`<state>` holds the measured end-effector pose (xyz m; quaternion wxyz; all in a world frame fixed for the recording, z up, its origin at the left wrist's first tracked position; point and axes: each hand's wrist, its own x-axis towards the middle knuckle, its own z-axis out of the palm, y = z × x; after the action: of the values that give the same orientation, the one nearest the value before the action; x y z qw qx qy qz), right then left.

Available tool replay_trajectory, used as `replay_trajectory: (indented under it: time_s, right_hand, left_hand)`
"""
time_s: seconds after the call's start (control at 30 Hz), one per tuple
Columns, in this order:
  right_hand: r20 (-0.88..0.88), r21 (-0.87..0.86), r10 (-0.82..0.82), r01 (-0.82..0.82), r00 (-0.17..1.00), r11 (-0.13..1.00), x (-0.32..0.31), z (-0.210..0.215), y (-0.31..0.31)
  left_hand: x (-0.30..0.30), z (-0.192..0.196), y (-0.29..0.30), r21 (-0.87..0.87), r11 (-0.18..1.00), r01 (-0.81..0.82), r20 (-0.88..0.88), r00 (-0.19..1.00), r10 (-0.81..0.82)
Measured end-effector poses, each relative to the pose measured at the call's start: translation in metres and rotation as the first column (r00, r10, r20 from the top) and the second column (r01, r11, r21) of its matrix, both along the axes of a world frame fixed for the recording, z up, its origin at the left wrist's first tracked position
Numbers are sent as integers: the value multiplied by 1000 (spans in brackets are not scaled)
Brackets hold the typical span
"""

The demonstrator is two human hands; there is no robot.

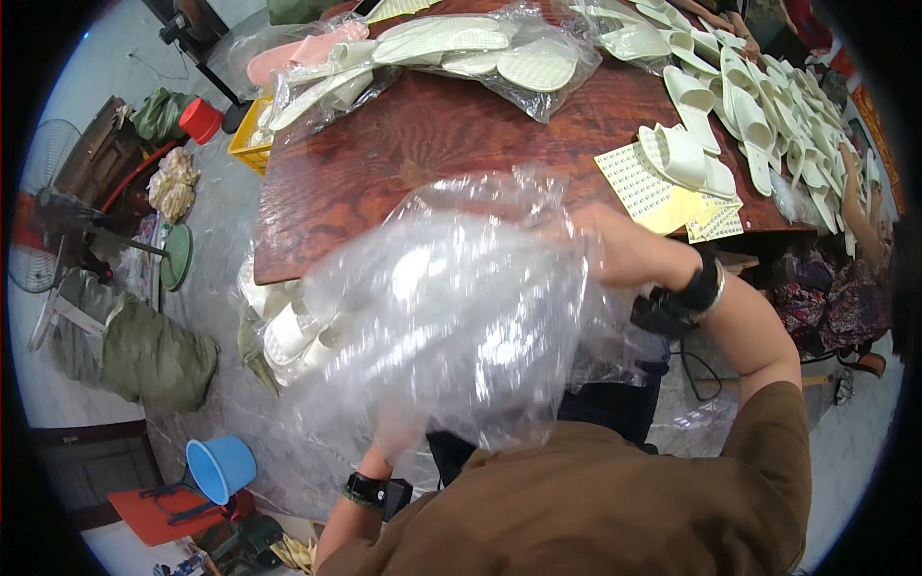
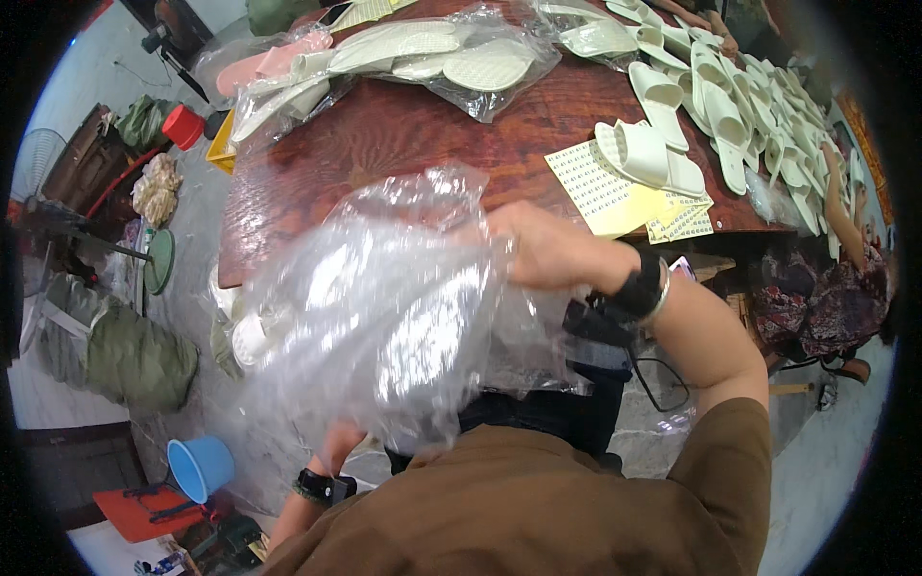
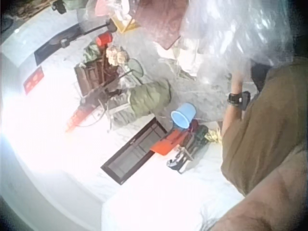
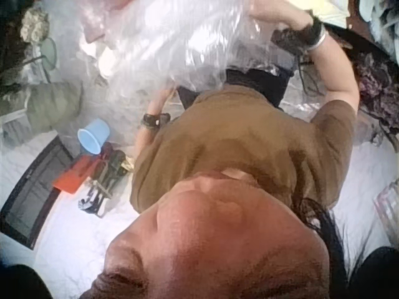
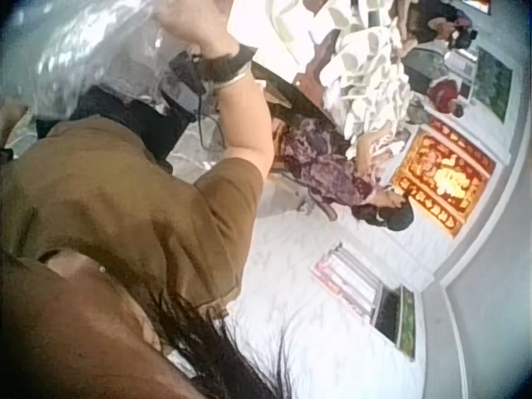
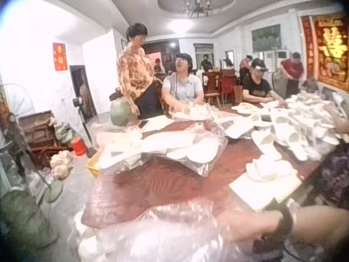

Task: Inspecting white slippers and packing them into individual plastic bags.

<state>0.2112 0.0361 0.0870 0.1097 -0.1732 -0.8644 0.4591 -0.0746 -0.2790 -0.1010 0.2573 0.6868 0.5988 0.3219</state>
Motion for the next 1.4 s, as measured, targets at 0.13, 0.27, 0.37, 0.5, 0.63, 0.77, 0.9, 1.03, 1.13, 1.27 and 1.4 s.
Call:
replay_trajectory:
  time_s: [0.13, 0.27, 0.37, 0.5, 0.63, 0.77, 0.9, 1.03, 1.13, 1.27, 1.4]
  right_hand:
    - [85, -40, 6, -3, 996, 999, -1, 29, -35]
    - [99, -51, -1, 6, 995, 999, 9, 34, -35]
    - [116, -18, -4, 6, 993, 1000, 18, 40, -22]
    - [34, 16, 3, -3, 999, 1000, 29, 48, -4]
    - [56, -82, -302, 306, 952, 949, 81, 44, 22]
    - [-95, 3, -402, 404, 911, 915, 117, 73, 45]
    - [-266, 103, -447, 486, 854, 868, 150, 96, 73]
    - [-424, 229, -434, 557, 795, 798, 191, 133, 92]
    - [-462, 417, -396, 589, 793, 692, 235, 159, 99]
    - [-740, 174, -240, 524, 629, 834, 246, 150, 158]
    - [-664, -400, -695, 654, 276, 642, 291, 162, 179]
  left_hand:
    - [-6, 10, -7, -57, 997, 55, 41, 998, -53]
    - [-4, 10, -13, -103, 994, 43, 40, 998, -39]
    - [-4, 10, -21, -130, 991, 22, 30, 999, -19]
    - [-9, 14, -38, -168, 986, -9, 19, 1000, 12]
    - [-20, 23, -28, -218, 968, -123, -19, 992, 122]
    - [-34, 58, 24, -99, 888, -448, -170, 887, 429]
    - [-12, 104, 102, 403, 858, -319, -110, 914, 392]
    - [1, 126, 151, 506, 822, -261, -149, 912, 382]
    - [26, 132, 190, 549, 829, -104, -233, 934, 272]
    - [17, 117, 213, 537, 833, -132, -278, 905, 323]
    - [19, 90, 240, 528, 842, -111, -292, 907, 303]
